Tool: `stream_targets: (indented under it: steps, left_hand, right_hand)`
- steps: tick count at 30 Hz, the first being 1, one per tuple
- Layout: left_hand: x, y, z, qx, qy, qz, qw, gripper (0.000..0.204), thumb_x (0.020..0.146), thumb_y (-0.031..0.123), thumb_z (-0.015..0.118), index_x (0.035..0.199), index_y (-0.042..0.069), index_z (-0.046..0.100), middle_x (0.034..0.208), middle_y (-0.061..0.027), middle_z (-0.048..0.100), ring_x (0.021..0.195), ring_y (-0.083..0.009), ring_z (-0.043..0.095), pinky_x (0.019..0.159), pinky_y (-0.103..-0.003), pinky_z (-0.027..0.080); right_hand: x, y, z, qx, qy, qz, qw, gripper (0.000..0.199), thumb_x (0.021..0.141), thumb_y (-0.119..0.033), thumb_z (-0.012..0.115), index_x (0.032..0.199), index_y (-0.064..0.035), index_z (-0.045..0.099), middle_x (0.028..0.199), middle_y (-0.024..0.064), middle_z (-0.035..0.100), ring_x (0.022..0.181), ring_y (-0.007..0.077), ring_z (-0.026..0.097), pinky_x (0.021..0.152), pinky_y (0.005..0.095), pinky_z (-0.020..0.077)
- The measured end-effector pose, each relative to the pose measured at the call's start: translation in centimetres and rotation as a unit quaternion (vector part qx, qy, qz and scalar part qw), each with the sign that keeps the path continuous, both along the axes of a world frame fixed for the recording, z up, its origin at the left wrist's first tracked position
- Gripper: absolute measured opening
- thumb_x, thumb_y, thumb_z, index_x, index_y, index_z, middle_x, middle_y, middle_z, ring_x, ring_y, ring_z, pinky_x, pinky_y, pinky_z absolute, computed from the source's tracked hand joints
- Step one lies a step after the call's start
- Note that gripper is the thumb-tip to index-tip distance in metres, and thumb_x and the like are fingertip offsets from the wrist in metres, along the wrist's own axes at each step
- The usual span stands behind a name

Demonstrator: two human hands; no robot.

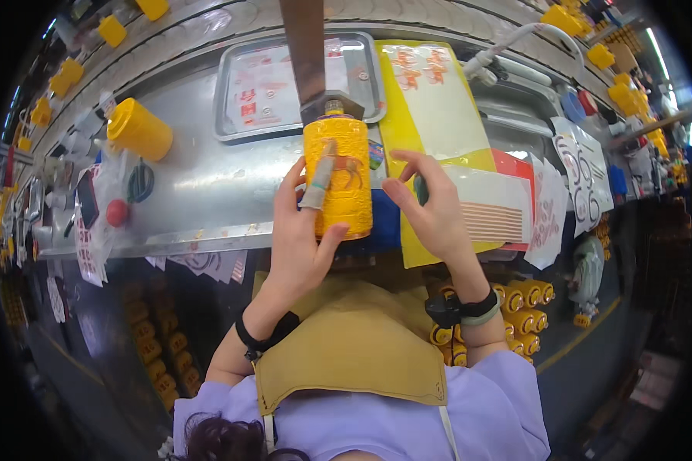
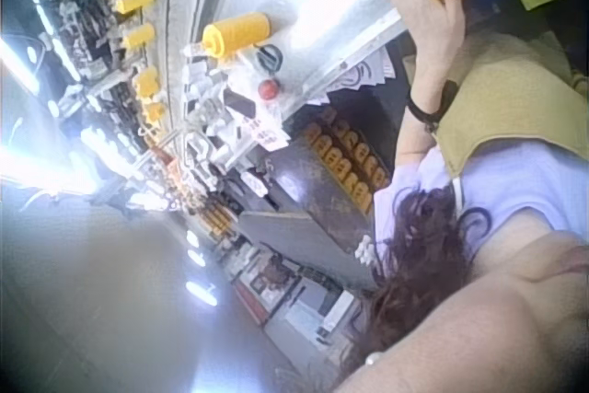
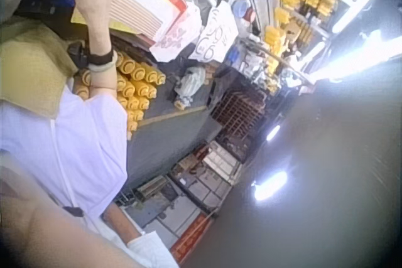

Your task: The worker applies decorative and informational labels to yellow textured liquor bottles on an assembly line.

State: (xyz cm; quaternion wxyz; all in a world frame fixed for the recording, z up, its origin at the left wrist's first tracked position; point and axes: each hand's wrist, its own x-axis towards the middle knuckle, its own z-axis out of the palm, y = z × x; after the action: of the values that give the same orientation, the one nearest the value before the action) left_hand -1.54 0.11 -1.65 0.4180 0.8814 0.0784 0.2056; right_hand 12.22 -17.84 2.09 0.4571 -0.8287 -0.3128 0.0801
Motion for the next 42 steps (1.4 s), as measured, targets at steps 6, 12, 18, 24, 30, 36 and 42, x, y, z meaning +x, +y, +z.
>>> stream_targets:
  steps: [6,12,18,24,30,36,42]
  left_hand:
    - [-0.2,0.7,-0.2,0.056,0.000,0.017,0.998,0.081,0.089,0.040,0.076,0.152,-0.001,0.046,0.154,-0.0282,0.039,0.136,-0.0444,0.045,0.111,-0.049,0.040]
    - [-0.5,1.3,0.3,0.062,-0.026,-0.018,0.998,0.100,0.079,0.051,0.083,0.153,-0.003,0.043,0.157,-0.0282,0.036,0.137,-0.0447,0.044,0.110,-0.049,0.042]
    - [-0.3,0.0,-0.3,0.067,-0.008,0.010,0.998,0.110,0.065,0.020,0.097,0.155,-0.002,0.037,0.158,-0.0263,0.034,0.141,-0.0452,0.041,0.115,-0.049,0.040]
    - [-0.4,0.0,-0.5,0.060,-0.007,0.015,0.998,0.105,0.068,0.014,0.094,0.155,-0.001,0.037,0.158,-0.0232,0.036,0.140,-0.0427,0.044,0.115,-0.046,0.041]
    - [-0.7,-0.2,-2.3,-0.100,-0.043,0.071,0.992,0.091,0.071,0.007,0.092,0.148,-0.001,0.046,0.154,-0.0204,0.043,0.137,-0.0353,0.049,0.112,-0.041,0.044]
    - [-1.0,0.0,-3.3,-0.138,-0.036,0.044,0.989,0.082,0.076,0.001,0.087,0.148,0.001,0.048,0.149,-0.0174,0.051,0.133,-0.0291,0.055,0.110,-0.038,0.046]
    - [-1.2,-0.7,-3.7,-0.148,-0.046,0.060,0.986,0.088,0.075,0.010,0.091,0.151,0.003,0.045,0.149,-0.0145,0.048,0.136,-0.0283,0.051,0.110,-0.040,0.045]
  right_hand:
    - [2.3,3.3,0.8,0.113,0.031,0.020,0.993,0.036,0.096,-0.010,0.066,0.128,0.0040,0.056,0.110,0.0188,0.066,0.101,0.0311,0.065,0.091,0.0398,0.0505]
    - [4.1,5.3,1.3,0.041,-0.053,0.008,0.998,0.018,0.089,-0.002,0.069,0.107,0.0009,0.069,0.099,0.0210,0.073,0.090,0.0366,0.071,0.082,0.0380,0.0553]
    - [1.0,4.4,1.0,0.104,0.030,0.037,0.993,0.019,0.090,-0.001,0.069,0.109,0.0010,0.070,0.099,0.0183,0.072,0.094,0.0345,0.070,0.084,0.0389,0.0549]
    - [2.8,1.5,-1.2,0.021,-0.131,-0.067,0.989,0.019,0.093,0.002,0.063,0.110,-0.0010,0.071,0.095,0.0170,0.070,0.094,0.0336,0.066,0.086,0.0384,0.0513]
    - [1.3,-1.8,-3.9,0.070,0.000,-0.003,0.998,0.017,0.098,-0.007,0.061,0.111,0.0001,0.069,0.103,0.0154,0.064,0.094,0.0281,0.064,0.085,0.0365,0.0508]
    - [2.2,-4.8,-0.9,-0.068,0.061,-0.056,0.994,0.030,0.086,-0.026,0.081,0.092,-0.0029,0.063,0.094,0.0131,0.060,0.081,0.0226,0.060,0.074,0.0361,0.0485]
    - [10.6,-10.5,-4.1,-0.179,-0.113,-0.046,0.976,0.029,0.085,-0.031,0.081,0.088,-0.0065,0.065,0.099,0.0140,0.063,0.085,0.0343,0.063,0.077,0.0436,0.0515]
